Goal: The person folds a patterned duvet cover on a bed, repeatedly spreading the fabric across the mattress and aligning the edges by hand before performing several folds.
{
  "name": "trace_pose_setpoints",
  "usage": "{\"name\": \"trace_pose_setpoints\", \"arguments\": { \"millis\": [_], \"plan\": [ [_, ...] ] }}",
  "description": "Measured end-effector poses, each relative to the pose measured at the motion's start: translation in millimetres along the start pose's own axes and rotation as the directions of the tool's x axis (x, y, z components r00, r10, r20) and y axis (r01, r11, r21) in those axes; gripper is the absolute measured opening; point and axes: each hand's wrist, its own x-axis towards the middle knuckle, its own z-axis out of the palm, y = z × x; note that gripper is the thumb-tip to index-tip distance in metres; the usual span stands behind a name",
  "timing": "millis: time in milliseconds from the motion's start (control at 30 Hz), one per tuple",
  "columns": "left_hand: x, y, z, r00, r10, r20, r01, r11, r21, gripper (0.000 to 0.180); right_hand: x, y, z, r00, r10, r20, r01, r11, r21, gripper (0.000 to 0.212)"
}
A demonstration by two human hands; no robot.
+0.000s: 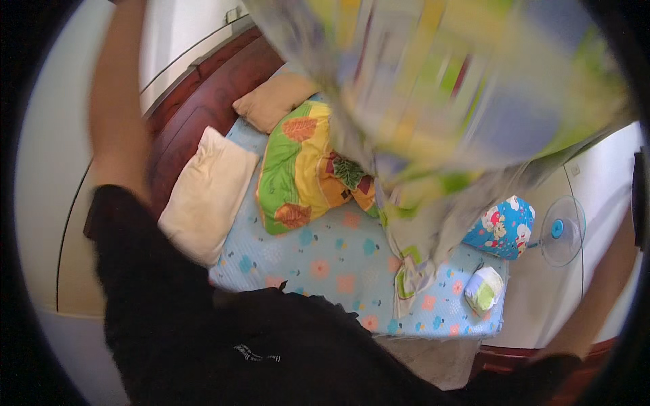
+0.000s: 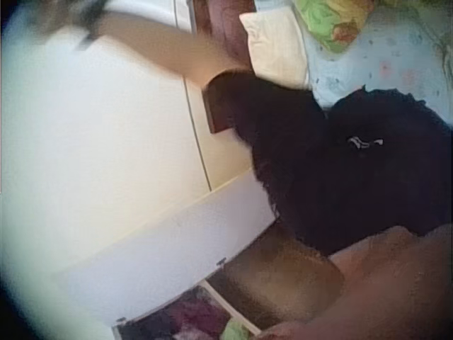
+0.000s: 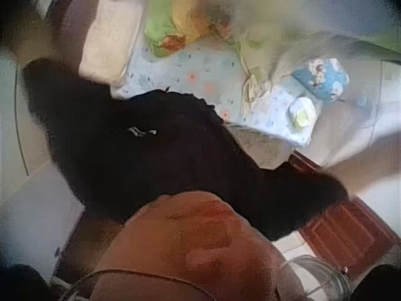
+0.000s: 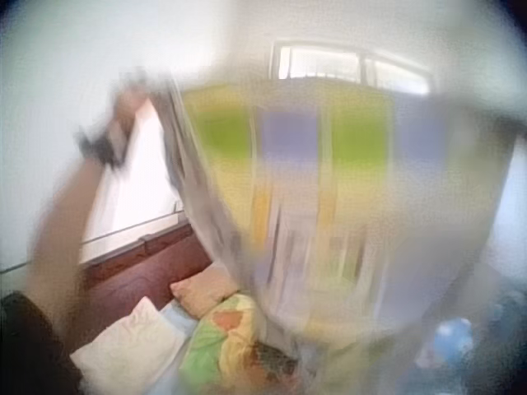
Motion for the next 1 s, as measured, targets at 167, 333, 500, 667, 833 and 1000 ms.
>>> {"name": "trace_pose_setpoints", "arguments": {
  "millis": [167, 333, 500, 667, 833, 1000],
  "plan": [
    [14, 135, 59, 0.941, 0.29, 0.175, -0.293, 0.956, -0.009, 0.024, -45, -76, -104, 0.988, -0.099, -0.119, 0.069, 0.97, -0.235, 0.028],
    [-90, 73, 123, 0.799, 0.087, 0.594, -0.271, 0.935, 0.227, 0.023, -181, -44, -174, 0.975, 0.113, -0.193, -0.177, 0.919, -0.353, 0.027],
    [-181, 37, 143, 0.609, -0.1, 0.787, -0.263, 0.91, 0.319, 0.022, -283, -14, -197, 0.926, 0.283, -0.251, -0.361, 0.86, -0.362, 0.027],
    [-197, 43, 130, 0.647, -0.104, 0.755, -0.286, 0.885, 0.367, 0.022, -304, -23, -211, 0.914, 0.285, -0.29, -0.382, 0.845, -0.373, 0.026],
    [-177, 59, 89, 0.799, -0.019, 0.601, -0.337, 0.813, 0.474, 0.021, -262, -49, -217, 0.941, 0.169, -0.292, -0.284, 0.864, -0.415, 0.026],
    [-149, 81, 51, 0.9, 0.094, 0.425, -0.367, 0.688, 0.626, 0.021, -228, -57, -224, 0.953, 0.075, -0.292, -0.203, 0.875, -0.439, 0.025]
  ]
}}
